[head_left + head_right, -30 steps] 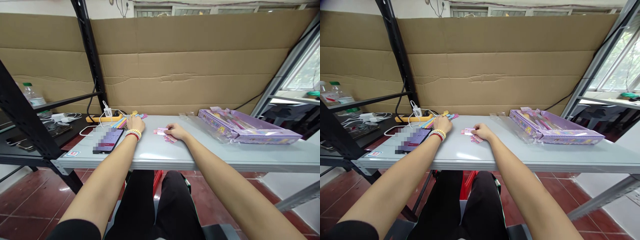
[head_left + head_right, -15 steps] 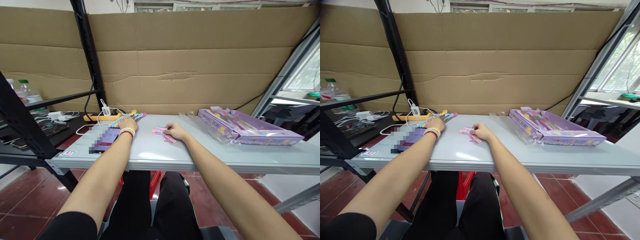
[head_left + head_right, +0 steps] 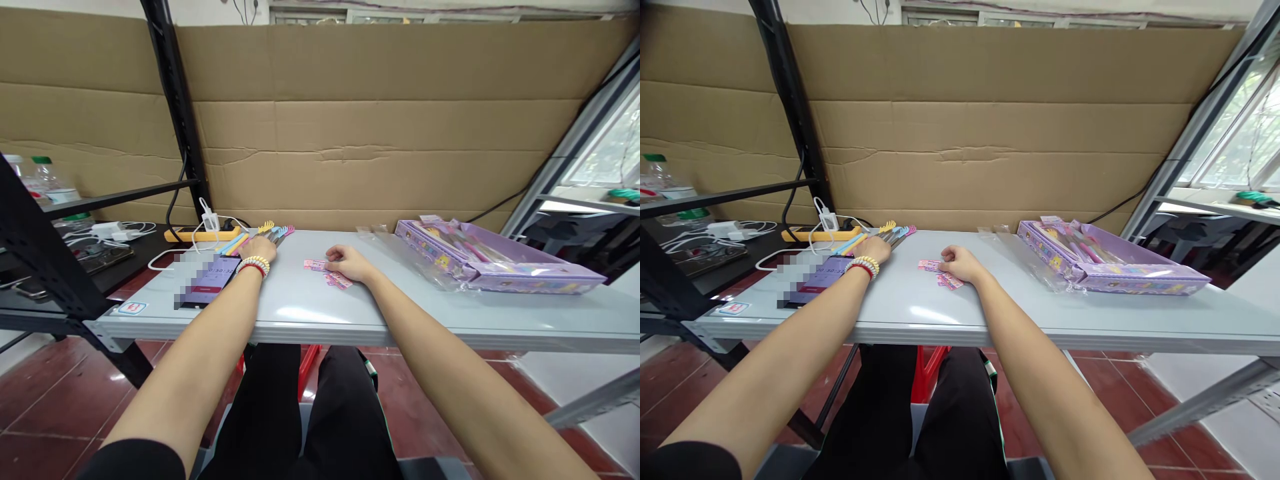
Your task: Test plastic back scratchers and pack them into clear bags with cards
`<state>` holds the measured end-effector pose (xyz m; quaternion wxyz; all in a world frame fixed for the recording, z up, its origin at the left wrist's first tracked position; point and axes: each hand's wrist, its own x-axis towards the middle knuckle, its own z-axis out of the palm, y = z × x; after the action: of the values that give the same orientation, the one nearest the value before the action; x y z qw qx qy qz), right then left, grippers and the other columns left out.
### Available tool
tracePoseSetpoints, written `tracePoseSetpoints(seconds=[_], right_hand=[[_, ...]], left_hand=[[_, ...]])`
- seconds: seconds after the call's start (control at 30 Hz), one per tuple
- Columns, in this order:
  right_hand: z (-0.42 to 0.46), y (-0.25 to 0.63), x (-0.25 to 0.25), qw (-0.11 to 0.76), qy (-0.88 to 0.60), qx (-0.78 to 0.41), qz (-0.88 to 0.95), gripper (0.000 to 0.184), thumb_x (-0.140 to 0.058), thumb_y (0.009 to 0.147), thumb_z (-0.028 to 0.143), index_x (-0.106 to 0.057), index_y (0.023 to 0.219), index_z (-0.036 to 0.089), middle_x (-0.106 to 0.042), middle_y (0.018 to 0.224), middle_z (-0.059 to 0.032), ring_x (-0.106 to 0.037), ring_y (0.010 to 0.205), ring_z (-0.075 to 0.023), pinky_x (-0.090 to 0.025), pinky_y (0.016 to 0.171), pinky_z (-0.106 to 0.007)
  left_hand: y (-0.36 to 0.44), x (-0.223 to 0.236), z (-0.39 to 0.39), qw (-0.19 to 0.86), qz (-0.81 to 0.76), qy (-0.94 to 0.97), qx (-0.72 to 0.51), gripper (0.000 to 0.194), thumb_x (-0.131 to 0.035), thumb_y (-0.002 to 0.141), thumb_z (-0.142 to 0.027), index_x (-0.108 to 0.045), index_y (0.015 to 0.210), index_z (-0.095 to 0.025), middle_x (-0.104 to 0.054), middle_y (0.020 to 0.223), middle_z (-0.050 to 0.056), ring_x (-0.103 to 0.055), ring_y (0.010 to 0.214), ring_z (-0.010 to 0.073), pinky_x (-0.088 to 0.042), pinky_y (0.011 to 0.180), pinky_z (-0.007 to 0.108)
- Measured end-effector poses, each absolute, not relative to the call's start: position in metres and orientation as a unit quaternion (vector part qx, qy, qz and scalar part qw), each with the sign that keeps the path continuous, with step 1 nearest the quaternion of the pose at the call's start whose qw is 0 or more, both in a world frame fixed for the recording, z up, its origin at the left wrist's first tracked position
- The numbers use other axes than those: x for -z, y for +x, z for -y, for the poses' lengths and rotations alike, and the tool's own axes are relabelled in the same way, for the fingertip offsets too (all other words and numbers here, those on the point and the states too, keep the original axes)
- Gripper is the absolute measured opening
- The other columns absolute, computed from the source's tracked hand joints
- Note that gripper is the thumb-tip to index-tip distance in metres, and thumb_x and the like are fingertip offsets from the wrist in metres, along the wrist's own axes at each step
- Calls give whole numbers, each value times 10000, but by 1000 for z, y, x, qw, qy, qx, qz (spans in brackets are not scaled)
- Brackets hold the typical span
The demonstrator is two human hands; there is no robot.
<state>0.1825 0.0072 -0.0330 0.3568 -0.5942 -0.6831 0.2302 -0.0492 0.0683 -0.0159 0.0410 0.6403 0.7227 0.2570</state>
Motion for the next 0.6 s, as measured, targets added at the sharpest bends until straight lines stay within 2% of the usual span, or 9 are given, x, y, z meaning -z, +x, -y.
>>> tracePoseSetpoints(seconds=[0.1,0.17,0.27,0.37,0.47,0.53,0.6], right_hand=[[-8,183,34,353,-593,-221,689,314,-717,628,205,-636,924,139,-649,884,-46,-579,741,-124,-447,712,-242],[-8,184,34,367,-590,-210,688,268,-704,649,241,-637,887,140,-652,842,-44,-575,723,-130,-443,696,-250],[-9,185,31,440,-574,-204,660,236,-641,722,358,-630,826,146,-658,803,-47,-580,730,-145,-440,687,-262],[-10,188,24,556,-548,-266,566,327,-576,765,484,-594,830,164,-666,785,-53,-596,710,-151,-433,595,-248],[-9,191,18,633,-489,-373,470,348,-619,734,506,-533,806,177,-661,737,-48,-592,597,-133,-374,453,-213],[-8,193,16,649,-450,-414,452,348,-692,682,462,-523,772,172,-649,680,-33,-574,527,-112,-344,409,-194],[-7,194,15,649,-431,-427,459,373,-761,609,420,-537,759,163,-635,629,-19,-551,472,-98,-332,382,-186]], left_hand=[[-48,12,-61,67,-737,616,-269,316,-482,800,-294,-633,1020,-125,-630,1121,226,-581,1066,354,-412,860,462],[-45,9,-55,77,-714,625,-304,305,-432,832,-311,-636,983,-141,-642,1083,213,-596,1024,339,-422,820,435],[-38,8,-47,95,-620,688,-366,345,-318,871,-294,-633,857,-154,-668,918,152,-612,896,270,-427,751,367],[-27,8,-35,154,-482,772,-384,354,-315,858,-323,-603,732,-161,-603,669,47,-560,687,182,-405,637,290],[-21,9,-24,183,-403,827,-347,399,-360,840,-430,-569,627,-166,-498,536,-7,-470,558,139,-356,554,264],[-21,9,-20,160,-387,851,-316,429,-386,835,-482,-578,616,-166,-520,544,-4,-471,556,137,-350,552,265],[-21,9,-18,112,-395,866,-285,386,-415,838,-464,-629,700,-174,-601,626,16,-524,619,157,-371,588,272]])
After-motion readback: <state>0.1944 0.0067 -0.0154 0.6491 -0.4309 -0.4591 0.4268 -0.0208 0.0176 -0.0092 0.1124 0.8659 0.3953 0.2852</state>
